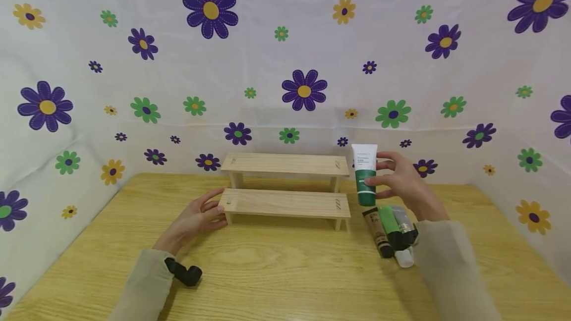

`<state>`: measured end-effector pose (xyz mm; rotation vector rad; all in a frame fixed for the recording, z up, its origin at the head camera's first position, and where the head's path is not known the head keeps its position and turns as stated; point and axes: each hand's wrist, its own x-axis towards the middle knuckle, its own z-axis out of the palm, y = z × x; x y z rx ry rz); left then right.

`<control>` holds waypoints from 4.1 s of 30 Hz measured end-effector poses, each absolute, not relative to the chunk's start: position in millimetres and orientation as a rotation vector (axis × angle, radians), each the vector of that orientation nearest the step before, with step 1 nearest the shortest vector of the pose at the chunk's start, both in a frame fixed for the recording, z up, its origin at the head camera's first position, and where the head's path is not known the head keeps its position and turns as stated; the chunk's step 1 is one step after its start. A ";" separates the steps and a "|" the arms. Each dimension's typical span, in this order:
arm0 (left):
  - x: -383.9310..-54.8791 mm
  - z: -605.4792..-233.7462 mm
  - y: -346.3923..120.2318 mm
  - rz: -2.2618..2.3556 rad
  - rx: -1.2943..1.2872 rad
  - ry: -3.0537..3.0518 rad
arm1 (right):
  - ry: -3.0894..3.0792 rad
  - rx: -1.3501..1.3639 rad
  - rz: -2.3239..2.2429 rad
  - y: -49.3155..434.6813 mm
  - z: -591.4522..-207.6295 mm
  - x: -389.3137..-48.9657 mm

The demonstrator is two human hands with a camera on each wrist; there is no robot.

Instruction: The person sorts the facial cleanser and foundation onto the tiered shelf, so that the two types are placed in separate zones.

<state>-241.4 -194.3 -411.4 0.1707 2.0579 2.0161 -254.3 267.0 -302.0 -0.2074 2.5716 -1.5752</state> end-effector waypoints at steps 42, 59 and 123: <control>-243.4 -413.8 -196.1 2.017 0.183 2.049 | 2.494 -0.171 -1.913 193.5 -289.0 -275.5; -243.3 -413.3 -196.6 2.009 0.175 2.065 | 2.460 -0.194 -2.082 159.0 -284.8 -285.0; -243.3 -415.2 -196.6 2.018 0.168 2.074 | 2.659 -0.502 -2.243 49.6 -309.3 -313.1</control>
